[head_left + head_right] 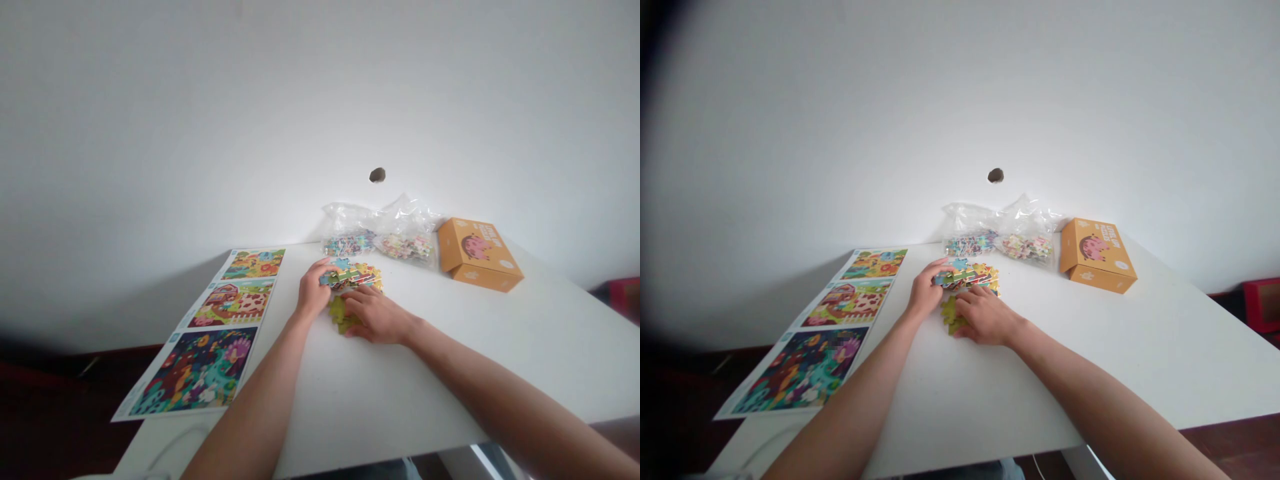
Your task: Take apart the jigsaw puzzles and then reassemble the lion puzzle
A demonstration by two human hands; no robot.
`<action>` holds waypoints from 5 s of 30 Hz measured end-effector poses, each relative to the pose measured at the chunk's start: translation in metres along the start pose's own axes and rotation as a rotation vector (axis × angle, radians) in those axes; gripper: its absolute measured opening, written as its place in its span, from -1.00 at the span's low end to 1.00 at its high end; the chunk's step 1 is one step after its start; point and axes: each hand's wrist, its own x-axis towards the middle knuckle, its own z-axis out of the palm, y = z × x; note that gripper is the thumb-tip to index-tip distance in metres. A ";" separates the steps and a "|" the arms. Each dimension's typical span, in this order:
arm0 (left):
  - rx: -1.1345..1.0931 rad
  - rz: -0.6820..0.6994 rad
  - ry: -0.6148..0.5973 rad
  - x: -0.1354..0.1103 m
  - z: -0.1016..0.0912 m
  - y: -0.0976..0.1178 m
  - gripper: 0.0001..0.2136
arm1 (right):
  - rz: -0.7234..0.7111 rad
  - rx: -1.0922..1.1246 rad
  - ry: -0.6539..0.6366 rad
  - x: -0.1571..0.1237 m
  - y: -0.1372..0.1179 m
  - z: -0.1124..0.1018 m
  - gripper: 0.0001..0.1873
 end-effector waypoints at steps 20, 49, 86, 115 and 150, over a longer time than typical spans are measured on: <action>0.094 -0.017 -0.090 0.000 0.004 0.004 -0.67 | -0.067 -0.055 -0.031 -0.002 0.012 -0.008 -0.81; 0.275 0.075 -0.078 -0.006 0.009 -0.002 -0.65 | 1.011 -0.003 0.341 -0.021 0.092 -0.004 -0.46; 0.564 -0.275 -0.050 -0.004 0.001 0.025 -0.66 | 0.381 -0.046 0.234 -0.005 0.068 0.008 -0.60; 0.617 -0.295 -0.124 -0.004 -0.001 0.027 -0.57 | 0.457 -0.041 0.200 -0.007 0.070 0.009 -0.58; -0.007 0.327 -0.111 -0.008 -0.010 0.036 -0.76 | 0.642 0.727 0.461 -0.003 0.041 0.000 -0.54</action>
